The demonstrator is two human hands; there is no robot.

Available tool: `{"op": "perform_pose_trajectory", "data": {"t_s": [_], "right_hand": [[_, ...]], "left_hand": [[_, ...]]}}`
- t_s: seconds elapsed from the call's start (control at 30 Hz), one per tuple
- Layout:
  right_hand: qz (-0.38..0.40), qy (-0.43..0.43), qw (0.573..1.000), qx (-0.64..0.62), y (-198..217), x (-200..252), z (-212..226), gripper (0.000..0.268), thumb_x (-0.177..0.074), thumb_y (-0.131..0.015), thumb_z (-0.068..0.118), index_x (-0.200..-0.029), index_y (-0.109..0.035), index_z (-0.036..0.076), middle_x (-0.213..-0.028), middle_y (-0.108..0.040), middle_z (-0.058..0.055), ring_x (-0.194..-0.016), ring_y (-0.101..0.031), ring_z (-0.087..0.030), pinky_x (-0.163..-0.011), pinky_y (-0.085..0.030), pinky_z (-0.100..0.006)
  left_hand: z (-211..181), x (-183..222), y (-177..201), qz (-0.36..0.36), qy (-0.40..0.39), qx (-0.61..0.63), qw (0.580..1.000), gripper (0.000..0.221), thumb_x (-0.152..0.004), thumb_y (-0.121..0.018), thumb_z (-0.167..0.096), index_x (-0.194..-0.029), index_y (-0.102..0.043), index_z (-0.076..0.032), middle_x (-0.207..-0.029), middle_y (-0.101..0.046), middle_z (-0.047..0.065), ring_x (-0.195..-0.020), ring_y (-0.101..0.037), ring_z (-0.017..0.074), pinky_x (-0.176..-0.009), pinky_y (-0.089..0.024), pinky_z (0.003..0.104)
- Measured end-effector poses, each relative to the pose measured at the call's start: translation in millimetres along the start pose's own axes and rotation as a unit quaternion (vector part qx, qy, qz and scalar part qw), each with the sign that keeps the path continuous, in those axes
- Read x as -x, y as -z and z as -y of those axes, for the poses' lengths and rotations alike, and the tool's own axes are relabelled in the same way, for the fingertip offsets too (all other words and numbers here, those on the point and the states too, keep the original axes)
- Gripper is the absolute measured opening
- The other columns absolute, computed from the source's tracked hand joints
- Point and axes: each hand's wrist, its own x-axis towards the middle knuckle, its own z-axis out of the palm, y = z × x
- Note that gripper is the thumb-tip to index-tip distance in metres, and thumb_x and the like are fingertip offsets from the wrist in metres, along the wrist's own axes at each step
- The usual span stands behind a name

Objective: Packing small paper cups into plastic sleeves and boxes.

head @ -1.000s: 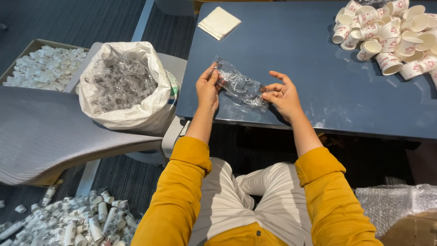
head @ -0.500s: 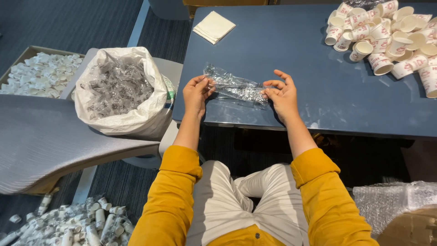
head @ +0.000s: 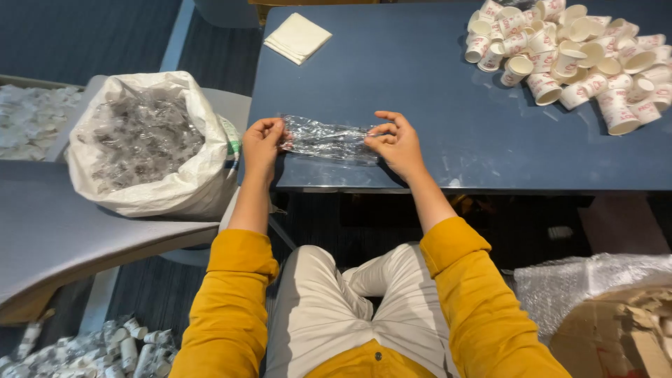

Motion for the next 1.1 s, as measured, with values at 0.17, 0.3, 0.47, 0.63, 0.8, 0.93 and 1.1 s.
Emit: {"op": "perform_pose_trajectory", "data": {"t_s": [0.17, 0.3, 0.47, 0.63, 0.8, 0.93, 1.1], "right_hand": [[-0.008, 0.025, 0.998, 0.051, 1.8, 1.6, -8.7, 0.035, -0.091, -0.074, 0.002, -0.124, -0.063, -0.002, -0.083, -0.073, -0.005, -0.077, -0.072, -0.01, -0.072, -0.061, -0.023], [-0.025, 0.001, 0.998, 0.057, 0.5, 4.1, 1.5, 0.035, -0.09, -0.075, 0.005, -0.122, -0.062, -0.002, -0.081, -0.073, -0.005, -0.071, -0.071, -0.009, -0.066, -0.06, -0.022], [-0.021, 0.0, 0.998, 0.056, 3.8, 2.3, -3.7, 0.038, -0.089, -0.08, 0.009, -0.12, -0.062, -0.002, -0.08, -0.073, -0.006, -0.067, -0.068, -0.008, -0.06, -0.054, -0.021], [0.0, 0.01, 0.996, 0.084, -3.8, 8.6, 12.9, 0.046, -0.086, -0.082, 0.008, -0.126, -0.059, 0.001, -0.092, -0.074, -0.007, -0.074, -0.071, -0.007, -0.066, -0.056, -0.019], [0.001, 0.013, 0.99, 0.14, -4.2, 10.3, 18.2, 0.055, -0.081, -0.08, 0.005, -0.13, -0.055, 0.002, -0.106, -0.073, -0.009, -0.077, -0.072, -0.009, -0.069, -0.059, -0.02], [-0.008, 0.017, 0.989, 0.144, -4.9, 10.2, 14.2, 0.051, -0.085, -0.077, 0.004, -0.131, -0.055, 0.002, -0.113, -0.071, -0.011, -0.081, -0.073, -0.011, -0.072, -0.062, -0.022], [-0.003, 0.023, 0.989, 0.146, -4.4, 10.1, 12.4, 0.047, -0.088, -0.076, 0.005, -0.131, -0.056, 0.002, -0.111, -0.071, -0.012, -0.082, -0.074, -0.012, -0.073, -0.062, -0.024]], "left_hand": [[10.2, -2.0, 1.7, -0.018, -0.046, 0.015, 0.999, 0.011, -0.102, -0.066, -0.012, -0.104, -0.065, -0.001, -0.083, -0.071, 0.006, -0.072, -0.071, 0.0131, -0.061, -0.058, 0.025], [17.7, 0.0, 4.1, -0.005, -0.066, 0.021, 0.998, 0.014, -0.105, -0.067, -0.014, -0.102, -0.065, -0.001, -0.081, -0.07, 0.006, -0.069, -0.07, 0.0137, -0.061, -0.057, 0.024], [12.9, 5.5, 7.1, -0.017, -0.108, 0.015, 0.994, 0.015, -0.106, -0.072, -0.011, -0.1, -0.065, 0.001, -0.08, -0.068, 0.005, -0.069, -0.065, 0.0116, -0.063, -0.055, 0.024], [2.8, 8.2, 5.3, -0.051, -0.082, 0.02, 0.995, 0.01, -0.101, -0.071, -0.006, -0.103, -0.063, 0.0, -0.083, -0.069, 0.006, -0.073, -0.07, 0.0112, -0.063, -0.059, 0.023], [11.6, 0.0, 20.8, -0.102, -0.075, -0.003, 0.992, 0.008, -0.103, -0.067, -0.003, -0.107, -0.062, 0.001, -0.087, -0.069, 0.007, -0.07, -0.067, 0.0101, -0.061, -0.058, 0.023], [2.4, 9.4, 26.5, -0.205, -0.084, -0.164, 0.961, 0.012, -0.1, -0.069, -0.005, -0.109, -0.063, 0.001, -0.087, -0.073, 0.007, -0.072, -0.07, 0.0105, -0.062, -0.056, 0.023], [-24.9, 36.8, -0.2, -0.271, -0.133, -0.389, 0.871, 0.039, -0.1, -0.073, -0.02, -0.125, -0.057, 0.005, -0.11, -0.071, 0.015, -0.092, -0.069, 0.0242, -0.085, -0.056, 0.042]]}}
